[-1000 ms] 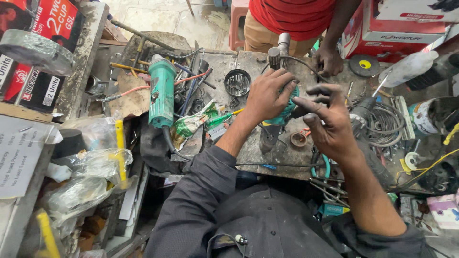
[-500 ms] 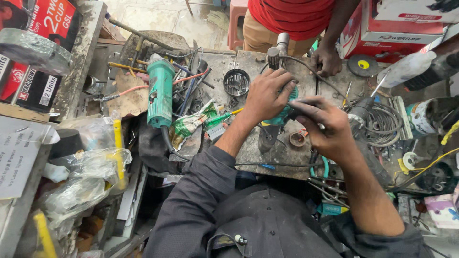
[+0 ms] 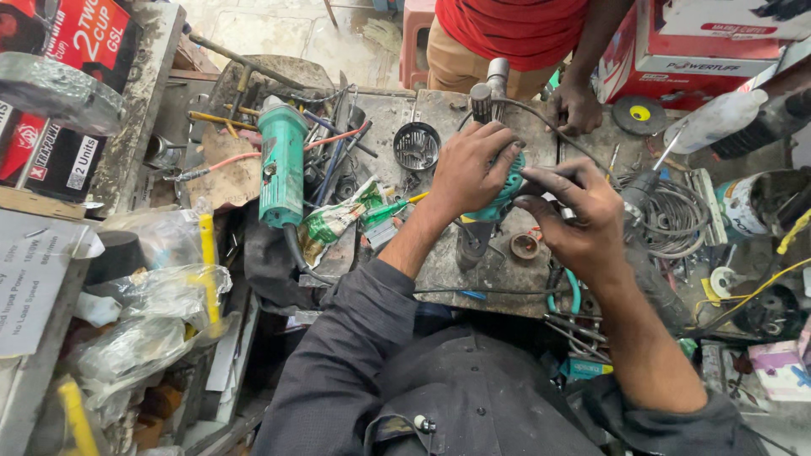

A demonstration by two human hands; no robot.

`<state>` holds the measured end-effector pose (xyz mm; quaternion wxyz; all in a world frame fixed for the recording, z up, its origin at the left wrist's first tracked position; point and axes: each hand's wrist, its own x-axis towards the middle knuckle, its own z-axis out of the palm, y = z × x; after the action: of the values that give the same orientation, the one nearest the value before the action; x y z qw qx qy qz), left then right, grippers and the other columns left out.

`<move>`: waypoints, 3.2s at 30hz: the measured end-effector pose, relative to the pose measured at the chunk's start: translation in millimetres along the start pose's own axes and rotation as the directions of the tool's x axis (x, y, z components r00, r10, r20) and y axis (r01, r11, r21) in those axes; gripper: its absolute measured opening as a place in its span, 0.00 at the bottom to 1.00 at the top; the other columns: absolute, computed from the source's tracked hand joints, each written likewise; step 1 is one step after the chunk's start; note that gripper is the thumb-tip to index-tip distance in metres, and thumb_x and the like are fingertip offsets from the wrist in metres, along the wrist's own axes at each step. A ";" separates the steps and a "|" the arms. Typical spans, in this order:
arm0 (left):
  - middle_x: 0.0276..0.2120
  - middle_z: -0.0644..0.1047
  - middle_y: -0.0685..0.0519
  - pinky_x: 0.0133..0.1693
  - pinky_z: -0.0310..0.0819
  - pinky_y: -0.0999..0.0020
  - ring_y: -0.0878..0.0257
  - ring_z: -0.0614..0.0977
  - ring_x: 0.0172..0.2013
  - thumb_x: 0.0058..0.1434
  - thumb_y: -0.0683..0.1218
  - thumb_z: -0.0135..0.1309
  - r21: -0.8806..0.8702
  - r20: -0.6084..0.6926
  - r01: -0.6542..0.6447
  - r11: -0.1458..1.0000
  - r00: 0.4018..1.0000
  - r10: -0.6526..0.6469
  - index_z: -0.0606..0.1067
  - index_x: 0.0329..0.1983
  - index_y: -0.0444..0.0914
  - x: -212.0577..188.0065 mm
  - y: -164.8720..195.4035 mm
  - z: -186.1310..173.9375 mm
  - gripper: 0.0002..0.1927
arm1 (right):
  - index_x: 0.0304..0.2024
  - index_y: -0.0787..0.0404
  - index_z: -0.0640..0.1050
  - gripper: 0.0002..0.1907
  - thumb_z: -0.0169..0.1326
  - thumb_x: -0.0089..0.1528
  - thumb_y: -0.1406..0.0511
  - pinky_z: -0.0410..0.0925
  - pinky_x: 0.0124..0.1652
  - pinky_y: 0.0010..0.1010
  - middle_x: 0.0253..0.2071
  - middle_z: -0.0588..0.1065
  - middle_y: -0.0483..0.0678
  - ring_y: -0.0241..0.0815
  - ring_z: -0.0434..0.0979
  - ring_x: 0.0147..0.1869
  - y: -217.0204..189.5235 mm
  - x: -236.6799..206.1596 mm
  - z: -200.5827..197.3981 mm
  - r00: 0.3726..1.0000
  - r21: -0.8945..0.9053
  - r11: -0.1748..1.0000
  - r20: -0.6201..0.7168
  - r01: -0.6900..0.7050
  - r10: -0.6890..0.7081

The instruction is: The person works on a green electric angle grinder at a cluttered workbench, holding the tool body and turning, fitting and tightening its components by hand while a second person across the table assists with parts. The person continues manipulating the tool's housing and attachments throughout the episode.

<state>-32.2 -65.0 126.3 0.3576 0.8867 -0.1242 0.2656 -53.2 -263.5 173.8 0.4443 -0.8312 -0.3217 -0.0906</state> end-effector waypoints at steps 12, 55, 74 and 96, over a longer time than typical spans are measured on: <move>0.38 0.78 0.52 0.44 0.72 0.54 0.50 0.78 0.42 0.66 0.49 0.52 -0.005 -0.006 0.000 1.000 1.000 0.000 0.79 0.42 0.41 -1.8 -0.3 0.7 0.09 | 0.53 0.59 0.77 0.19 0.67 0.61 0.71 0.71 0.44 0.31 0.46 0.75 0.48 0.41 0.78 0.43 -2.1 -5.3 3.5 0.995 0.025 0.998 -0.080 0.064 -0.062; 0.36 0.77 0.51 0.43 0.72 0.53 0.49 0.78 0.41 0.66 0.49 0.52 -0.003 -0.026 0.053 0.999 0.998 -0.053 0.77 0.39 0.40 0.0 3.1 0.7 0.08 | 0.57 0.62 0.75 0.20 0.59 0.63 0.74 0.73 0.54 0.29 0.49 0.79 0.45 0.33 0.79 0.54 51.9 7.0 2.1 0.939 0.521 0.829 0.343 -0.205 0.017; 0.49 0.79 0.47 0.54 0.74 0.65 0.59 0.81 0.49 0.71 0.50 0.47 -0.591 -0.024 0.299 0.749 0.922 -0.387 0.73 0.57 0.36 -17.8 -45.5 8.0 0.18 | 0.61 0.65 0.70 0.18 0.61 0.71 0.72 0.73 0.51 0.24 0.44 0.81 0.50 0.35 0.82 0.48 21.5 -9.4 13.0 0.984 0.215 0.976 -0.176 0.023 0.015; 0.44 0.83 0.45 0.50 0.77 0.62 0.52 0.85 0.47 0.56 0.37 0.58 -0.437 0.216 0.378 0.816 0.925 -0.313 0.80 0.48 0.37 -66.1 -151.5 45.2 0.15 | 0.59 0.68 0.69 0.16 0.61 0.74 0.74 0.70 0.47 0.21 0.45 0.79 0.51 0.32 0.78 0.47 5.2 132.2 65.3 0.993 0.157 0.984 0.063 0.089 -0.100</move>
<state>-7.5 13.4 -24.0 0.5951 0.7964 -0.0453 0.0976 43.9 -153.5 189.5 0.4907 -0.7809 -0.3823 -0.0572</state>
